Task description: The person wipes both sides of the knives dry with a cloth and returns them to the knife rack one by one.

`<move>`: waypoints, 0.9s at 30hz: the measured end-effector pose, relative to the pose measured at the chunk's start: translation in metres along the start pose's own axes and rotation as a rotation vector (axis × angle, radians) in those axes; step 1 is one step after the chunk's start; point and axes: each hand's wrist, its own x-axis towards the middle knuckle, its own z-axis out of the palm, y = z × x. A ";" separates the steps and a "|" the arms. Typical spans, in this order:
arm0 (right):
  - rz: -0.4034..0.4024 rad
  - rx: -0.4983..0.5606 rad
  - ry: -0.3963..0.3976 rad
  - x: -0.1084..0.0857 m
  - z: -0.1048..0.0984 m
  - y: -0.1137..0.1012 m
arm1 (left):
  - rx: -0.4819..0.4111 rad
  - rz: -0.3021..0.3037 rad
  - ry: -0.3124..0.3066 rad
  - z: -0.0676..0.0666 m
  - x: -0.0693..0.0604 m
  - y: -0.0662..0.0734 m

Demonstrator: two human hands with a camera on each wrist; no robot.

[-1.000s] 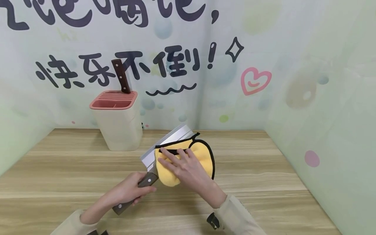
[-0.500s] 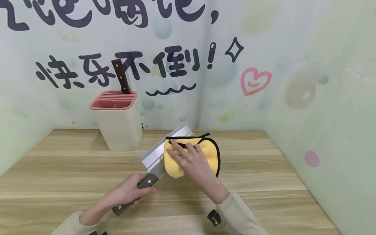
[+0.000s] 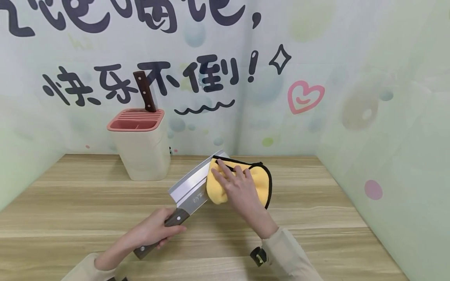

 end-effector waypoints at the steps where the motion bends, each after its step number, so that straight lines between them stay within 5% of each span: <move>1: 0.008 -0.004 0.002 0.000 0.000 0.001 | -0.002 0.000 0.000 0.000 0.000 0.000; 27: 0.122 0.001 0.033 -0.008 0.007 0.018 | -0.017 -0.011 0.004 -0.003 -0.002 0.000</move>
